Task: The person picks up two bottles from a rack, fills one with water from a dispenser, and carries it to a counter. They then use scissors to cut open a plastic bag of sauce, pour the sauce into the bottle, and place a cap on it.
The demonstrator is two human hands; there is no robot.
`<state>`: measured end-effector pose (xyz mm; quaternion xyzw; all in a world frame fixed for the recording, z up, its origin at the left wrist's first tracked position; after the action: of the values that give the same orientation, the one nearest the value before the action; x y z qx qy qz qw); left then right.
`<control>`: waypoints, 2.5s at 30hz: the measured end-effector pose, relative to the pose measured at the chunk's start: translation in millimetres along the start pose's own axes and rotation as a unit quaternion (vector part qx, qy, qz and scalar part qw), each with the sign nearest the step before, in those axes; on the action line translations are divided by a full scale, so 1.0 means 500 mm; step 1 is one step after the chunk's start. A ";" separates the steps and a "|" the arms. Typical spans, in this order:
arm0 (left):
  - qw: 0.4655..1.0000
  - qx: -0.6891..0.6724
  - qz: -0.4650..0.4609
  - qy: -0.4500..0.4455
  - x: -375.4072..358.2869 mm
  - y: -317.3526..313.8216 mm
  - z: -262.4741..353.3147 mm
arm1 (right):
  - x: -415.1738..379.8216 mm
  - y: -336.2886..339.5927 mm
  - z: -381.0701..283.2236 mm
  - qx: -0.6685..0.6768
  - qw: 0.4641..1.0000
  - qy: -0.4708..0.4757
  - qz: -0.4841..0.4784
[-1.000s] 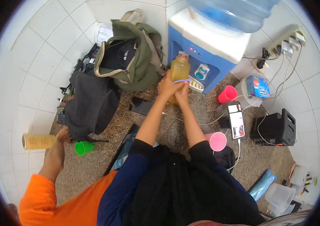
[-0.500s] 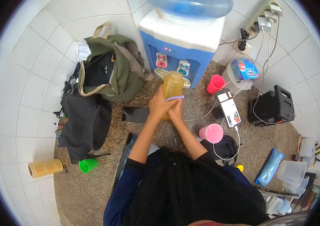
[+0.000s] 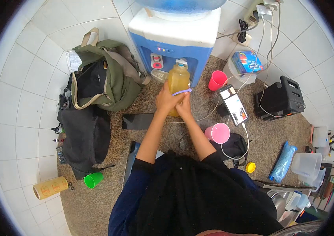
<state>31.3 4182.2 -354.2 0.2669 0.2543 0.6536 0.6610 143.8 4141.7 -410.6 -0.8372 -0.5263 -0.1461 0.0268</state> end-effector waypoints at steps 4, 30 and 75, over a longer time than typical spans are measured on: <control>0.999 -0.029 0.001 -0.014 -0.002 0.005 0.010 | -0.001 0.002 -0.013 -0.023 1.000 0.012 -0.003; 0.998 -0.022 0.039 -0.035 -0.002 0.002 0.009 | 0.006 0.023 -0.074 -0.066 0.996 0.058 0.029; 0.934 -0.332 -0.012 0.127 -0.109 0.064 -0.174 | 0.016 0.013 -0.052 -0.076 0.996 0.038 0.031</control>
<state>-52.5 4129.4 -396.2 -0.0564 0.1074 0.7213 0.6820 147.3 4140.5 -383.0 -0.8465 -0.4862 -0.2167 -0.0127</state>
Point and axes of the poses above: each hand's wrist, its own x-axis towards the middle knuckle, its own y-axis out of the back of the hand, z = x × y, the point moved 10 cm from there along x, towards the middle knuckle, and after that the axes turned 6 degrees about z, right-handed, at the moved point
